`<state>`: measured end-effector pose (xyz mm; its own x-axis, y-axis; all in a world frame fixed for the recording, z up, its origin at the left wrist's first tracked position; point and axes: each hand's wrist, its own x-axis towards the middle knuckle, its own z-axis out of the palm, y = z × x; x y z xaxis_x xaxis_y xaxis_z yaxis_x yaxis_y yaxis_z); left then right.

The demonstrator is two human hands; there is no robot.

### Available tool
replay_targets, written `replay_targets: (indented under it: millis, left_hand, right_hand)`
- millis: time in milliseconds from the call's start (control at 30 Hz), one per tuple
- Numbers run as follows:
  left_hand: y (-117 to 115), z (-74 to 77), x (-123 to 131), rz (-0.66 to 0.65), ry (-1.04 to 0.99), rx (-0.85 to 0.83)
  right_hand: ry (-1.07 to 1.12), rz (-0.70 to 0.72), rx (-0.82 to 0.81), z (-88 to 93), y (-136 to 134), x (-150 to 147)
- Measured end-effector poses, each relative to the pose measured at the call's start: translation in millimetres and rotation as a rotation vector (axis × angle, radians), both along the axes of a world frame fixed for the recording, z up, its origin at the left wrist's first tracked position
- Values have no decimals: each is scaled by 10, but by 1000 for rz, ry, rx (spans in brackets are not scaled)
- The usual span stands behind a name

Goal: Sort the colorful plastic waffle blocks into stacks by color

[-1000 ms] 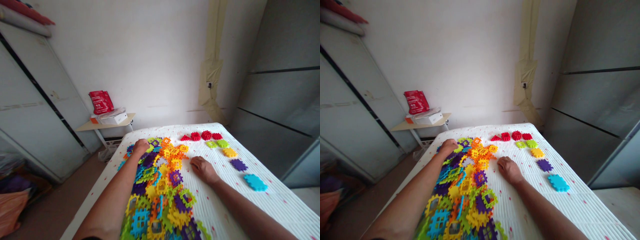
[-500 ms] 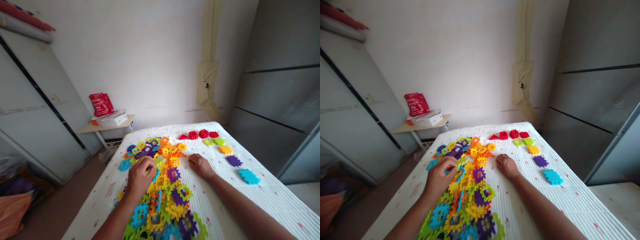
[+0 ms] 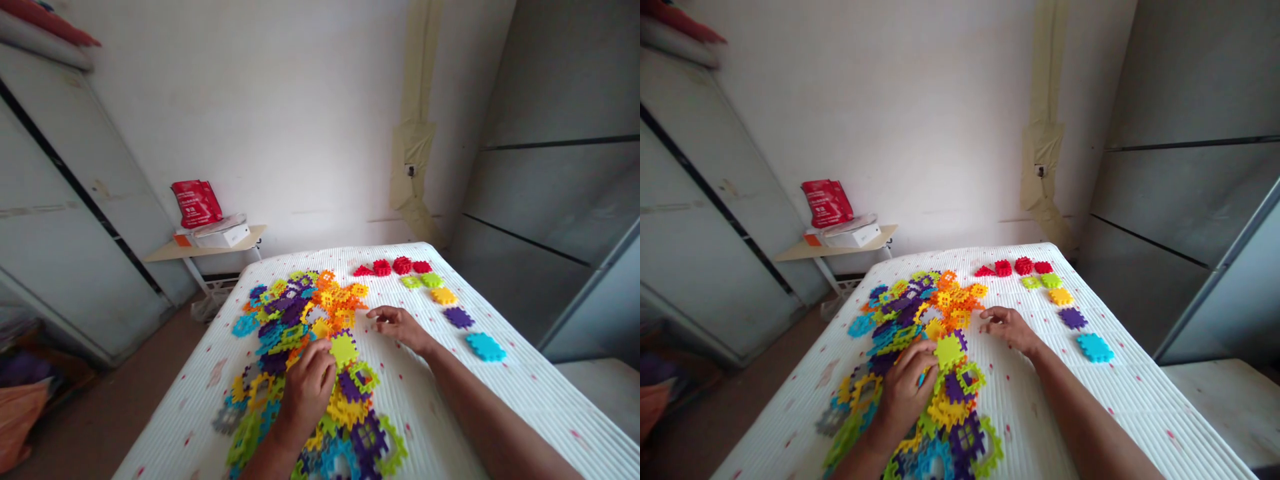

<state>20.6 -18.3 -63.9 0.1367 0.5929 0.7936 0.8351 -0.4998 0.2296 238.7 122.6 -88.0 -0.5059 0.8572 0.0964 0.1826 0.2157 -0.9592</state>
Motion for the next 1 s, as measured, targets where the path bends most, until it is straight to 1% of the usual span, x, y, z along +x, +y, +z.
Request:
replay_targets:
  millis: [67, 100, 200, 300, 367, 467, 533, 667, 733, 800, 867, 933, 1000]
  left_hand:
    - [-3, -17, 2, -7, 7, -7]
    - [-6, -22, 3, -12, 14, -11]
    - [-15, -36, -1, -18, 42, -25]
    - [-21, -60, -21, -16, 68, -17]
    - [-15, -79, -39, -24, 84, -1]
    - [11, -107, -57, -38, 114, 37]
    - [32, -122, -58, -47, 132, 60]
    - [69, -139, -57, -71, 140, 80]
    - [86, -144, -70, -60, 126, 101]
    - [101, -150, -90, -42, 115, 121]
    - [111, -158, -109, -44, 111, 121]
    - [114, -163, -118, -57, 103, 110]
    - [114, -161, -117, -60, 92, 101]
  right_hand:
    - [21, 117, 37, 141, -127, -66]
    - [16, 165, 90, 212, -192, -110]
    - [-58, 289, 350, 399, -379, -256]
    - [-218, 364, 588, 528, -524, -368]
    - [-356, 364, 668, 582, -583, -409]
    - [-524, 329, 717, 621, -626, -438]
    - [-600, 307, 728, 616, -645, -456]
    - [-665, 304, 734, 550, -644, -497]
    - [-673, 300, 728, 524, -569, -460]
    - [-669, 243, 719, 531, -405, -333]
    - [-671, 107, 705, 578, -153, -102]
    - [-750, -110, 659, 656, 155, 205]
    - [-945, -328, 547, 738, 471, 534]
